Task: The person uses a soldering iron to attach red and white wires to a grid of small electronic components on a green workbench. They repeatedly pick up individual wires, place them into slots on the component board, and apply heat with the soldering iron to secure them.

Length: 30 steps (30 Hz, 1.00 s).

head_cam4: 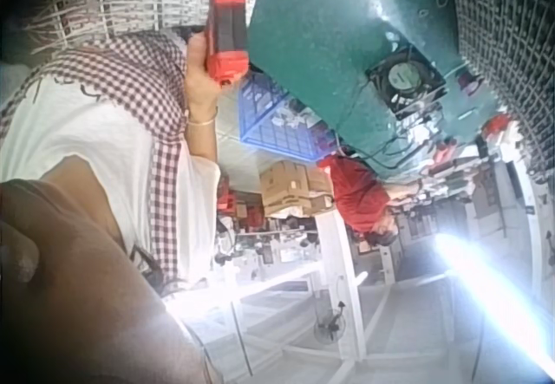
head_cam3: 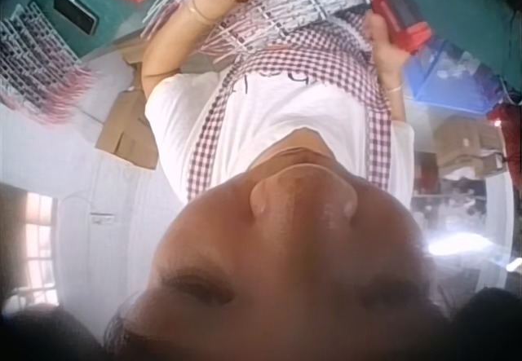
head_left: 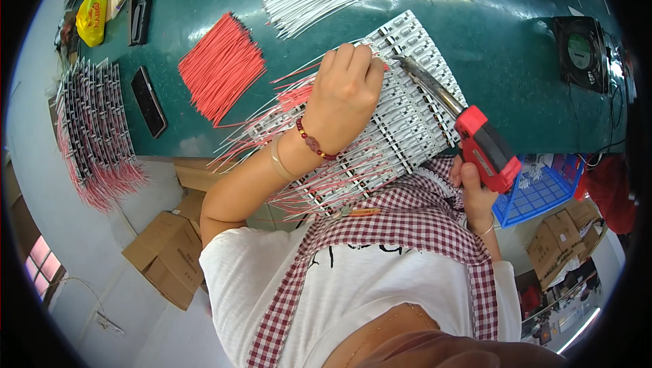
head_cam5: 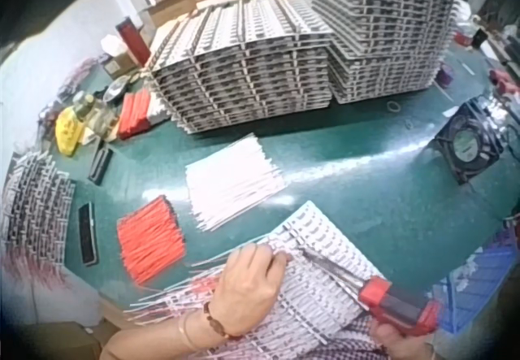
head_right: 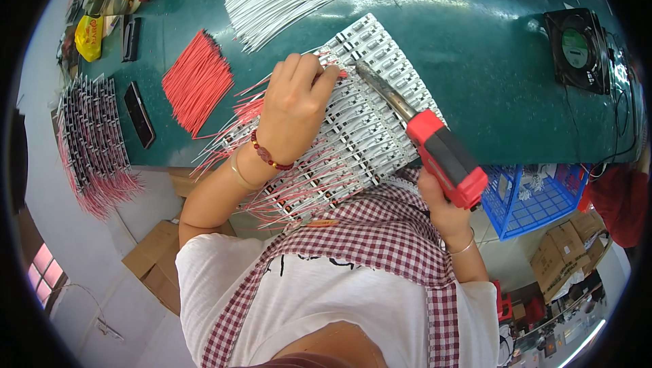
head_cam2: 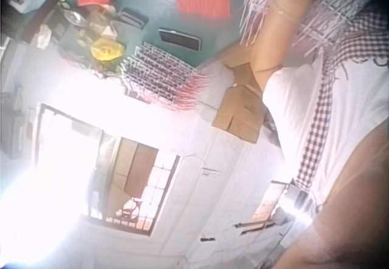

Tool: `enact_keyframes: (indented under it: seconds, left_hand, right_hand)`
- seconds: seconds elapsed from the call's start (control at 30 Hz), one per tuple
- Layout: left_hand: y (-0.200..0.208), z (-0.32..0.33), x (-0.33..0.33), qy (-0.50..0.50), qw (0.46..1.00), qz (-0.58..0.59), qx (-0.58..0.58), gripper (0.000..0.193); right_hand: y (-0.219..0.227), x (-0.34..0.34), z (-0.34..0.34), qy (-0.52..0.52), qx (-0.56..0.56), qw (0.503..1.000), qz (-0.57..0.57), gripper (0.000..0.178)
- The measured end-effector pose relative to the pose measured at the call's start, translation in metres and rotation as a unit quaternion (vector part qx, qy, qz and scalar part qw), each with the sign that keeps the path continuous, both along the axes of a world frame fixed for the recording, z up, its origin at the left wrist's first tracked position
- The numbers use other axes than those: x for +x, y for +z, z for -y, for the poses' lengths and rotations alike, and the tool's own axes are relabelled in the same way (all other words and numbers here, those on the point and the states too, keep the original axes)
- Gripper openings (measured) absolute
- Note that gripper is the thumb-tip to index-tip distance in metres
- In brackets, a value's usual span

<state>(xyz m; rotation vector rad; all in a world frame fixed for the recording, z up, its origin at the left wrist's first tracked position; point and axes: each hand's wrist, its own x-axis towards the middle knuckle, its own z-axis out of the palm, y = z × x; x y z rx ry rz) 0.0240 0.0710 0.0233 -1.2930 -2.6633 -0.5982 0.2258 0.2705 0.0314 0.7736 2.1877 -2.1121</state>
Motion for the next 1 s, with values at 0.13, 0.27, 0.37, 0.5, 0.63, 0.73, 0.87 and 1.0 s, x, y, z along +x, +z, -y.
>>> enact_keyframes:
  seconds: [0.13,0.27,0.37,0.5,0.63,0.73,0.87,1.0]
  left_hand:
    - [0.0,0.0,0.002,0.002,1.0,-0.007,0.008,0.022]
    - [-0.001,-0.002,0.003,0.004,1.0,-0.011,0.005,0.022]
    - [-0.001,-0.003,0.003,0.006,1.0,-0.012,-0.002,0.022]
    - [-0.002,-0.002,0.003,0.009,1.0,-0.013,-0.005,0.02]
    - [0.003,-0.005,0.005,0.012,0.999,-0.034,-0.033,0.021]
    - [0.004,-0.002,0.003,0.003,0.999,-0.046,-0.015,0.023]
    - [-0.001,0.002,0.011,-0.009,0.999,-0.032,0.036,0.027]
    - [-0.002,-0.001,0.018,0.0,0.999,-0.003,0.045,0.026]
  right_hand:
    - [-0.012,0.005,-0.002,0.015,0.033,0.999,0.029,0.02]
    - [-0.014,0.005,-0.005,0.049,0.053,0.997,0.031,0.02]
    - [-0.013,0.005,-0.003,0.054,0.052,0.997,0.016,0.017]
    - [0.0,0.002,0.001,0.033,0.0,0.999,0.004,0.013]
    - [0.0,0.002,0.006,0.015,0.041,0.999,-0.017,0.043]
    - [-0.003,0.005,0.007,-0.004,0.029,0.999,-0.03,0.047]
    - [-0.002,0.007,0.006,0.0,0.016,1.0,-0.026,0.047]
    - [-0.008,0.012,0.001,0.02,0.018,0.999,-0.021,0.046]
